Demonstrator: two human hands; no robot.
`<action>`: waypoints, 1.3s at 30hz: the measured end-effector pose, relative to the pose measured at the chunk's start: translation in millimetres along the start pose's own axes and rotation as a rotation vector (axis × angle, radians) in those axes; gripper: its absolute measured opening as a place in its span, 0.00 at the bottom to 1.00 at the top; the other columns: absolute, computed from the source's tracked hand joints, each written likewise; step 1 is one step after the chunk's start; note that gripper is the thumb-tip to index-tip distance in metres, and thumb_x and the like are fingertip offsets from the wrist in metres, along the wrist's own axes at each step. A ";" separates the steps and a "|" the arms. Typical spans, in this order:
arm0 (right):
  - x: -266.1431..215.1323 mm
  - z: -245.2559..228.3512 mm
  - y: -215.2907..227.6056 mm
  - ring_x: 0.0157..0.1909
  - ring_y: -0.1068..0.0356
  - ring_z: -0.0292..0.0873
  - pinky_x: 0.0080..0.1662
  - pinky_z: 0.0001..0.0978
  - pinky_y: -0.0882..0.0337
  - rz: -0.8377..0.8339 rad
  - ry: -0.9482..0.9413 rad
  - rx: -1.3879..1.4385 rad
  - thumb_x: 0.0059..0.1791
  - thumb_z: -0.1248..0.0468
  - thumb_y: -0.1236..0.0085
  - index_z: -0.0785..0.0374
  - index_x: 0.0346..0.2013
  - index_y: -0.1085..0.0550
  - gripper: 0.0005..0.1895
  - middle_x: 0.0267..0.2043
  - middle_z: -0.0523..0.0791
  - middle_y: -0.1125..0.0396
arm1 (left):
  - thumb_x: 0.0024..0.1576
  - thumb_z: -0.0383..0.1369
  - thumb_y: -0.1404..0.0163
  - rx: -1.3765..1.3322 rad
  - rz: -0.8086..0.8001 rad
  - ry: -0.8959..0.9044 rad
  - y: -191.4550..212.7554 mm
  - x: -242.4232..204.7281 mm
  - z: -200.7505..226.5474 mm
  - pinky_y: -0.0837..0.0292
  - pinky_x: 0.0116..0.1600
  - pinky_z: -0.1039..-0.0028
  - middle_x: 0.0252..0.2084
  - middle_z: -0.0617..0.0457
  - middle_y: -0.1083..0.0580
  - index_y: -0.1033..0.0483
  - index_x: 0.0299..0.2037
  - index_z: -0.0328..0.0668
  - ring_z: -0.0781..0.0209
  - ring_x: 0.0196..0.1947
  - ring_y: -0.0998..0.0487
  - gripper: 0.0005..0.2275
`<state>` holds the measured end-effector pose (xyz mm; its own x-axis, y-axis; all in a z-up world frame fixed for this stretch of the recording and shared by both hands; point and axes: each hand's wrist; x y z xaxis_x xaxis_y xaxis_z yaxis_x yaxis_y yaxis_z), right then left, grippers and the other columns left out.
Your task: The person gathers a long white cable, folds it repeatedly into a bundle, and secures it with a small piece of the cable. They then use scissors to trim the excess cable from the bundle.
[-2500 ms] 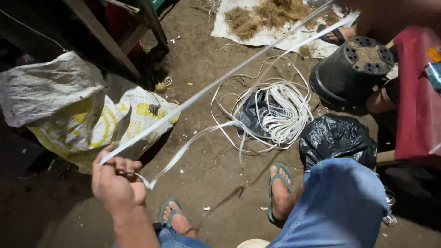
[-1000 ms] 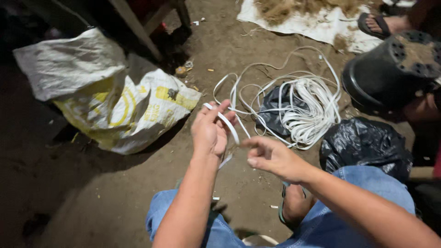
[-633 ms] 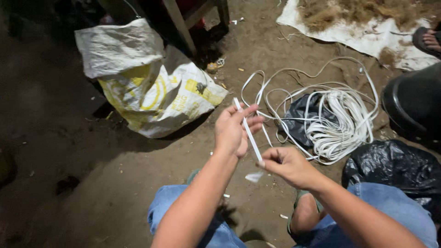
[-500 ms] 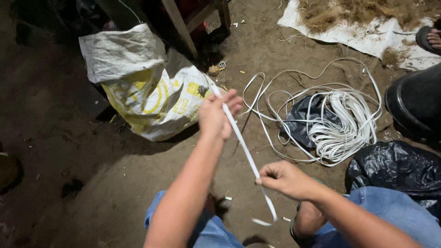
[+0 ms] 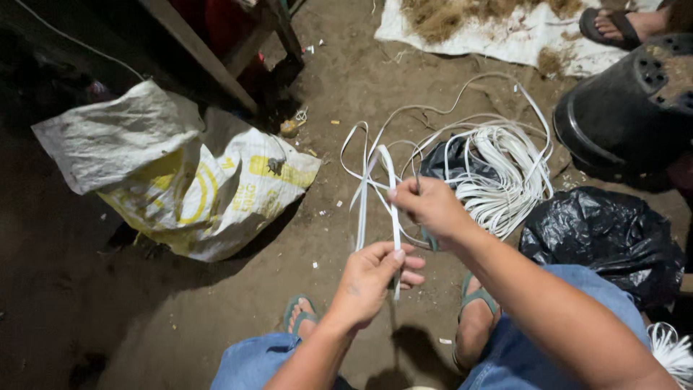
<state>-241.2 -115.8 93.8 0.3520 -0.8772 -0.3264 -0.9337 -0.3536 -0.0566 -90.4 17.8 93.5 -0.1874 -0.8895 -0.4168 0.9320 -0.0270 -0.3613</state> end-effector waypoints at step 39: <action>-67.6 37.9 -14.8 0.45 0.30 0.39 0.46 0.35 0.30 -0.228 -0.294 0.455 0.56 0.53 0.57 0.64 0.63 0.31 0.25 0.36 0.41 0.31 | 0.59 0.26 0.46 0.054 0.367 -0.358 37.1 13.2 33.6 0.28 0.35 0.78 0.32 0.55 0.24 0.21 0.53 0.31 0.70 0.29 0.26 0.13</action>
<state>-253.6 -39.0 81.0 0.5747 -0.6457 -0.5028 -0.7939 -0.2908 -0.5340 -47.9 -10.3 102.7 0.2638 -0.9451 -0.1929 0.9330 0.3008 -0.1974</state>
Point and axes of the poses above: each hand's wrist, its own x-axis towards the middle knuckle, its own y-axis out of the back of the hand, z = x × y
